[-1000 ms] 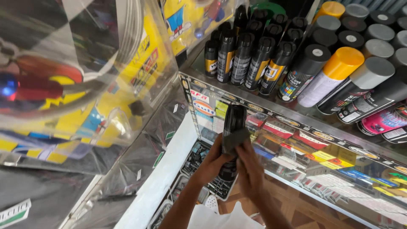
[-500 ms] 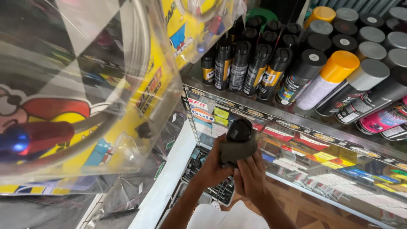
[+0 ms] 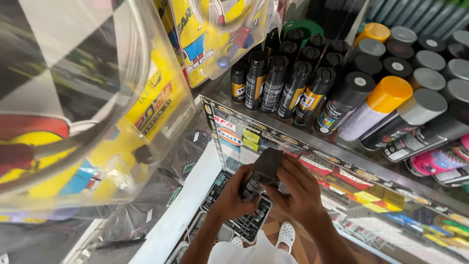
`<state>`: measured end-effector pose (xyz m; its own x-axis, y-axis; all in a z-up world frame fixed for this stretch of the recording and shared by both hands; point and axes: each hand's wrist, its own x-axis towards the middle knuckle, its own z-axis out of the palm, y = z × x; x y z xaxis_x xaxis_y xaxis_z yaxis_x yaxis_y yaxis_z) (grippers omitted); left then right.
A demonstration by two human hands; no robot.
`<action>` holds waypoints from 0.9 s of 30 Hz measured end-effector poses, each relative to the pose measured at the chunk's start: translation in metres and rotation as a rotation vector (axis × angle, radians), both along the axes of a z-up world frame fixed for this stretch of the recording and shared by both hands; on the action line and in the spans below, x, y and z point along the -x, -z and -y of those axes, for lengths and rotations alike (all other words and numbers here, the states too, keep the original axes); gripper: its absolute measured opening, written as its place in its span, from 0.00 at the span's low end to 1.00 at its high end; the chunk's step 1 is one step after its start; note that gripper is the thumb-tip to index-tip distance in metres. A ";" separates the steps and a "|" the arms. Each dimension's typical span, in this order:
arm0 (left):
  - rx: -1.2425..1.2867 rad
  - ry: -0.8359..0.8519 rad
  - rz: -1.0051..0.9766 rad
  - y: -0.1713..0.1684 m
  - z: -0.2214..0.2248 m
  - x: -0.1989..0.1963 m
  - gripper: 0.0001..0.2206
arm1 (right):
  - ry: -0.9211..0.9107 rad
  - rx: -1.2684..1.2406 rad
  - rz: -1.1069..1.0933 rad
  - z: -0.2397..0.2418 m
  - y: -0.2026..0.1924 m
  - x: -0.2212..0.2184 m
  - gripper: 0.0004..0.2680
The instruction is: Organizing and checking various spray paint cans on a retail display shelf.
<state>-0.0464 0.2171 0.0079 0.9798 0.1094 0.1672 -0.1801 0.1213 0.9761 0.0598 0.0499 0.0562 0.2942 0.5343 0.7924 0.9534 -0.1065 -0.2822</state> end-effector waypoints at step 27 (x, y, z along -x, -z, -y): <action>-1.197 -0.372 0.561 -0.148 0.052 -0.165 0.35 | -0.065 0.224 0.009 0.134 -0.173 -0.146 0.28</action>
<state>0.1184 0.1647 0.1556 0.6949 -0.1415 0.7050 -0.4178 -0.8774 0.2357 0.2063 -0.0843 0.2291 0.2474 0.7147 0.6542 0.9626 -0.1041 -0.2503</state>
